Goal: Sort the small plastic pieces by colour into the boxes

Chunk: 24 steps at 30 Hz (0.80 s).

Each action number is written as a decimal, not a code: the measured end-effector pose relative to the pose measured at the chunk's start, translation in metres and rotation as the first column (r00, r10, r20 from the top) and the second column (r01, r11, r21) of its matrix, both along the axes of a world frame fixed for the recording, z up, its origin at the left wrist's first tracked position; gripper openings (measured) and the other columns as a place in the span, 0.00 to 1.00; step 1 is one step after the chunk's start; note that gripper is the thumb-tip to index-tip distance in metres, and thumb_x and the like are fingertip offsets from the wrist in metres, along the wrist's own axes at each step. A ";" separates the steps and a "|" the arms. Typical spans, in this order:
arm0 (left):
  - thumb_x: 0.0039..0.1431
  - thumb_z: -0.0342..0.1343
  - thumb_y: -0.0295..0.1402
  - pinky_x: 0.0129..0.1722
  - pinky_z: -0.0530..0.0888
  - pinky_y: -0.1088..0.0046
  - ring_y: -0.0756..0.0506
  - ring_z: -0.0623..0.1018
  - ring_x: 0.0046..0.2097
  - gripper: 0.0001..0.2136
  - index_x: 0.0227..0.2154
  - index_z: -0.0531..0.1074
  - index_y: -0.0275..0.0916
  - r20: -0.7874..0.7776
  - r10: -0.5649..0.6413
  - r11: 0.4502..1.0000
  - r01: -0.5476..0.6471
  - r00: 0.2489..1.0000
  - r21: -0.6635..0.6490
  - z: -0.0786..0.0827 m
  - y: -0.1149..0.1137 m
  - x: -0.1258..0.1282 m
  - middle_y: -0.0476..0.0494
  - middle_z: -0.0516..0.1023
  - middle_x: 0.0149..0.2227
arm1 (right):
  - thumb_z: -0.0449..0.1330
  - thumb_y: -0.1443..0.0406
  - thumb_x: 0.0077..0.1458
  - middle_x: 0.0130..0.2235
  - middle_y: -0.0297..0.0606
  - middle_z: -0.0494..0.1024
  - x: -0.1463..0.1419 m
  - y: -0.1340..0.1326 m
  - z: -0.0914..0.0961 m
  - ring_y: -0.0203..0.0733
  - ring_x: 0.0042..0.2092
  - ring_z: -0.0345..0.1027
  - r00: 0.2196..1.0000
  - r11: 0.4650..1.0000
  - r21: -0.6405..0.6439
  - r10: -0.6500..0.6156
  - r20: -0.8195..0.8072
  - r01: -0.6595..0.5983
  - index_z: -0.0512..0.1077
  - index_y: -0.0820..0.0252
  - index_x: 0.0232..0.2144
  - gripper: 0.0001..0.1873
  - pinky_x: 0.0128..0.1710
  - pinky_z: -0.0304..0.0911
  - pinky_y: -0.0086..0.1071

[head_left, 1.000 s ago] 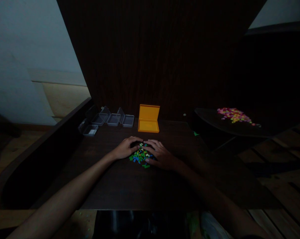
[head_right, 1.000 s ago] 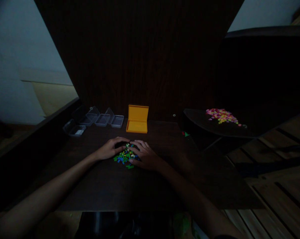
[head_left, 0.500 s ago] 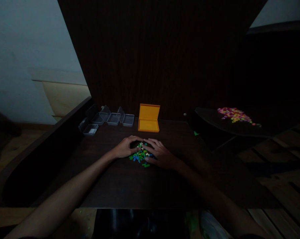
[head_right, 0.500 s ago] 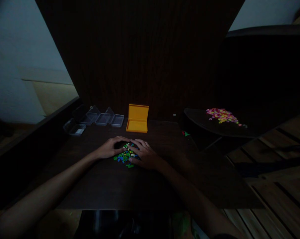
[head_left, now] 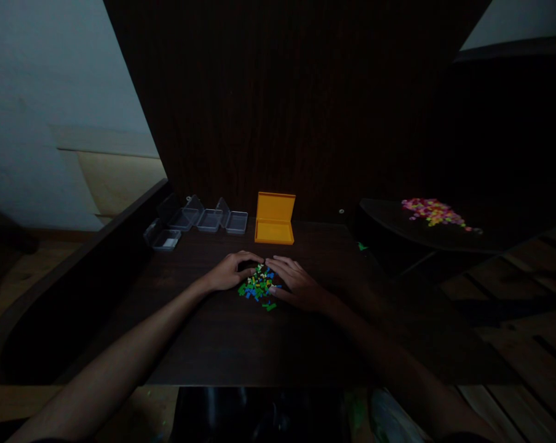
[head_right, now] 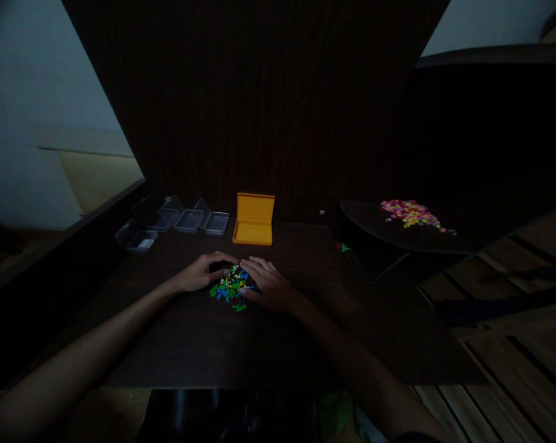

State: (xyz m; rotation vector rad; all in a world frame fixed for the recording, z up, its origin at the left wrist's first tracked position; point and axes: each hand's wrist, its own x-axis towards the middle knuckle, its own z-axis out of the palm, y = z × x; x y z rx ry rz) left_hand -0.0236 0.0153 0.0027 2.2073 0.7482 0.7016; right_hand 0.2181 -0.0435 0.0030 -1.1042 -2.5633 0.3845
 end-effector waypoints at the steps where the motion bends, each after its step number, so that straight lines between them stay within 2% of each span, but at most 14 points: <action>1: 0.60 0.55 0.32 0.55 0.69 0.63 0.44 0.75 0.51 0.14 0.48 0.73 0.39 -0.006 0.001 1.000 -0.001 1.000 0.000 0.000 0.000 0.000 0.41 0.77 0.49 | 0.49 0.50 0.63 0.65 0.48 0.57 0.000 0.000 0.000 0.51 0.66 0.44 1.000 1.000 -0.004 -0.001 0.006 0.001 0.49 0.60 0.66 0.36 0.62 0.49 0.50; 8: 0.61 0.51 0.32 0.53 0.70 0.63 0.44 0.75 0.50 0.13 0.46 0.74 0.38 -0.003 0.023 1.000 -0.023 1.000 -0.003 -0.003 0.003 0.000 0.41 0.78 0.47 | 0.49 0.50 0.63 0.67 0.45 0.54 -0.002 0.000 0.001 0.53 0.66 0.41 0.994 1.000 0.012 0.009 0.107 -0.010 0.52 0.58 0.66 0.34 0.61 0.48 0.52; 12: 0.60 0.49 0.29 0.53 0.70 0.64 0.45 0.75 0.50 0.14 0.46 0.74 0.39 -0.017 0.034 0.999 -0.034 0.999 0.001 -0.002 0.002 0.000 0.43 0.78 0.47 | 0.50 0.51 0.63 0.66 0.45 0.56 -0.002 -0.001 0.002 0.52 0.66 0.42 0.995 1.000 0.013 -0.004 0.101 0.003 0.56 0.57 0.64 0.32 0.61 0.49 0.52; 14: 0.60 0.49 0.28 0.53 0.70 0.64 0.44 0.75 0.50 0.14 0.46 0.74 0.39 -0.018 0.055 0.998 -0.055 0.998 0.011 -0.001 0.001 0.000 0.43 0.78 0.47 | 0.50 0.51 0.62 0.66 0.45 0.56 -0.002 -0.001 0.002 0.52 0.66 0.42 0.996 1.000 0.011 -0.008 0.093 0.007 0.55 0.56 0.65 0.33 0.61 0.49 0.52; 17: 0.58 0.48 0.26 0.53 0.71 0.64 0.44 0.76 0.49 0.14 0.44 0.75 0.38 0.008 0.097 0.994 -0.097 0.995 0.053 0.000 -0.001 0.001 0.43 0.79 0.45 | 0.50 0.50 0.62 0.67 0.44 0.52 -0.002 -0.001 0.002 0.53 0.66 0.40 0.994 1.000 0.001 -0.008 0.112 0.008 0.51 0.56 0.66 0.34 0.61 0.48 0.53; 24: 0.54 0.44 0.19 0.53 0.70 0.63 0.45 0.76 0.48 0.18 0.37 0.77 0.40 0.038 0.111 0.979 -0.116 0.993 0.168 0.002 -0.006 0.004 0.44 0.79 0.44 | 0.49 0.48 0.62 0.68 0.45 0.50 -0.002 -0.001 0.000 0.55 0.67 0.38 0.992 1.000 -0.004 -0.023 0.123 0.024 0.55 0.54 0.64 0.33 0.61 0.47 0.55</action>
